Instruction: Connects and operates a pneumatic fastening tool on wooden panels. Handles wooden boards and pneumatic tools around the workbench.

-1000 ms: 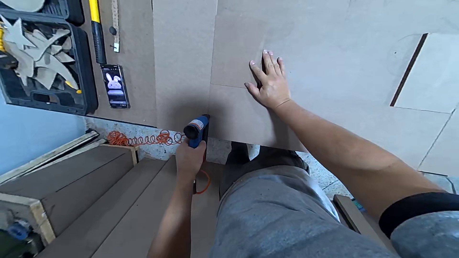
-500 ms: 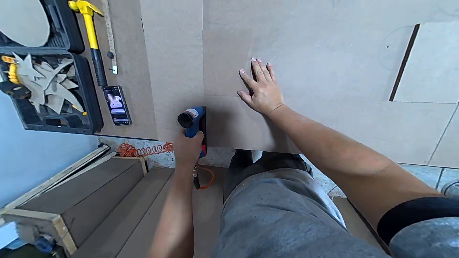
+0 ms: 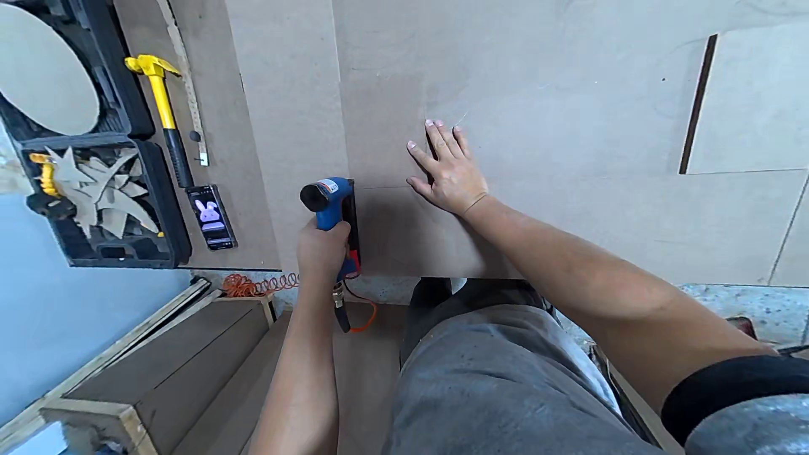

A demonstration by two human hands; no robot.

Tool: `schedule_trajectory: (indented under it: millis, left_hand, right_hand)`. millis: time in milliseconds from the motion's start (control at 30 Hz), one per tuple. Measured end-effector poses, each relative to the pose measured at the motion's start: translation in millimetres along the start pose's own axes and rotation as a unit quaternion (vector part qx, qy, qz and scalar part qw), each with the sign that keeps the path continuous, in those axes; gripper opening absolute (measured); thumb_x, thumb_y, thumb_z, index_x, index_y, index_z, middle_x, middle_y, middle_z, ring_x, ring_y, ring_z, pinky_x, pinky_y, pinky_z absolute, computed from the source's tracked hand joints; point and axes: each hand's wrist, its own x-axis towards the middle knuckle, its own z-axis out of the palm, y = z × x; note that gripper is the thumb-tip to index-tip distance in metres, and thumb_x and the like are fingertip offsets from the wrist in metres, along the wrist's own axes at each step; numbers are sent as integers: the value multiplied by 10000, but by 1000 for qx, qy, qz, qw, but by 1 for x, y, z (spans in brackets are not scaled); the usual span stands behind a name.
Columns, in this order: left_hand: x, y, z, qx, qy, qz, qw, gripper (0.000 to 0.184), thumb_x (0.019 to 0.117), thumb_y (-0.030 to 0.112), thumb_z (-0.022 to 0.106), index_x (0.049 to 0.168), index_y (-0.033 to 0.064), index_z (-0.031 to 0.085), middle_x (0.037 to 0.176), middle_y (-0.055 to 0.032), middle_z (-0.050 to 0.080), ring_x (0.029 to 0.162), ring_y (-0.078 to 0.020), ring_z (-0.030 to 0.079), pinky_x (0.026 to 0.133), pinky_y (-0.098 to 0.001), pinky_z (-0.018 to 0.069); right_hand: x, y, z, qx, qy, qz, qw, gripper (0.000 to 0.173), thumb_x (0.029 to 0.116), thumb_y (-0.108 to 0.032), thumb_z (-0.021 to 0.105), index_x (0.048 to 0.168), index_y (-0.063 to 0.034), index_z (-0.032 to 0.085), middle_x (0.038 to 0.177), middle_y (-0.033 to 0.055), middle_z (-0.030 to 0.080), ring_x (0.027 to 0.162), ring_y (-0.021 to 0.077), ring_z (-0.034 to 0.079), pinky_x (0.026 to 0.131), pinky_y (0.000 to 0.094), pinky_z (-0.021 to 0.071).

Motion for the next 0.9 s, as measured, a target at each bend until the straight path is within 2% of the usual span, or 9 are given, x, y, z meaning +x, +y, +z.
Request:
schedule_trajectory:
  millis: [167,333,533,767,900]
  left_hand:
    - [8,19,3,-18,7,19,1000,177,919,216,667,956,43,647,637,-65,606,518,-194,592,523,-401,533]
    - [18,40,4,-51,-4,27,998,147,923,182,649,950,41,616,618,-50,581,491,-175,578,492,-364,538]
    - [30,65,3,-70,-13,31,997,146,935,185,635,998,60,591,620,-29,559,481,-159,566,480,-350,543]
    - [48,96,2,-56,-16,41,997,141,941,206,618,969,73,582,607,-20,549,464,-157,558,477,-350,548]
    - [59,112,2,-65,-19,47,997,131,943,202,621,916,81,579,597,-11,543,450,-146,545,462,-338,544]
  right_hand:
    - [0,1,-1,8,3,-2,1000,665,1007,-650,393,1550,-275,478,1677,175,284,1570,334,221,1274,565,131]
    - [0,1,-2,18,1,-2,1000,657,1007,-646,401,1549,-282,481,1679,169,282,1572,325,219,1277,556,127]
    - [0,1,-2,24,4,-6,1000,640,1013,-621,425,1538,-263,499,1674,171,293,1567,338,230,1273,568,142]
    - [0,3,-1,25,8,-9,1000,638,1010,-621,429,1535,-266,502,1667,178,306,1563,341,243,1269,572,158]
    - [0,2,-1,26,5,-8,1000,630,1012,-616,429,1536,-274,500,1670,170,304,1565,336,239,1272,571,153]
